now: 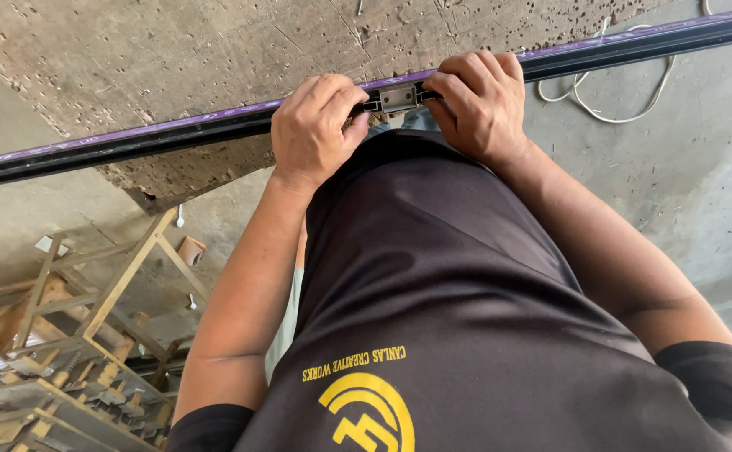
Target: Assembling metal rails by drilling holes and securing them with rivets using a rivet gun
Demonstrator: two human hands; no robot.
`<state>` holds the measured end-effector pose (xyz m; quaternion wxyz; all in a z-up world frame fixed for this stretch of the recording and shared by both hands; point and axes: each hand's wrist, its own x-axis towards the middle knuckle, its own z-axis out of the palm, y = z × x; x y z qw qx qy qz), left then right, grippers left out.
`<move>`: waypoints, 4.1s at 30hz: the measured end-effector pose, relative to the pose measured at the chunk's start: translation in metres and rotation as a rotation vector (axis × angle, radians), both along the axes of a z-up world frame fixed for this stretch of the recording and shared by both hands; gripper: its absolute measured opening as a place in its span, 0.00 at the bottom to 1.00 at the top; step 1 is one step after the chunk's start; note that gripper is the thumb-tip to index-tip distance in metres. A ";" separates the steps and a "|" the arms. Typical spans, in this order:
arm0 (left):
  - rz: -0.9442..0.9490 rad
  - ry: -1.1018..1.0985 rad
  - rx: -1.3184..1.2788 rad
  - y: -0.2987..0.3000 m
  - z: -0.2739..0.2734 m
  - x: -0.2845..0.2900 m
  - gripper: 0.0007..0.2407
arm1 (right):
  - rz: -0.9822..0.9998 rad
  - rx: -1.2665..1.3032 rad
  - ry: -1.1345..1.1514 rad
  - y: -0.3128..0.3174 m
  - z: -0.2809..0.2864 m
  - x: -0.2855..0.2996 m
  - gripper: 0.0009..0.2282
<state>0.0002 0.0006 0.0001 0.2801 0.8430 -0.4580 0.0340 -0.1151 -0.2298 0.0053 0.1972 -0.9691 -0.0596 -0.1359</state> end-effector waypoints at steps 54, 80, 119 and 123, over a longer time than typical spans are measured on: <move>-0.044 0.032 0.003 -0.003 0.009 0.002 0.05 | -0.050 0.123 0.084 0.001 -0.005 -0.002 0.03; 0.002 -0.059 -0.014 -0.003 0.005 -0.003 0.05 | -0.101 0.060 0.067 0.007 -0.007 -0.004 0.05; -0.051 -0.061 0.001 -0.003 0.008 0.002 0.04 | -0.051 0.117 0.084 0.000 -0.004 -0.004 0.09; -0.050 -0.052 0.019 -0.002 0.007 0.001 0.03 | -0.056 0.100 0.100 0.001 -0.006 -0.006 0.09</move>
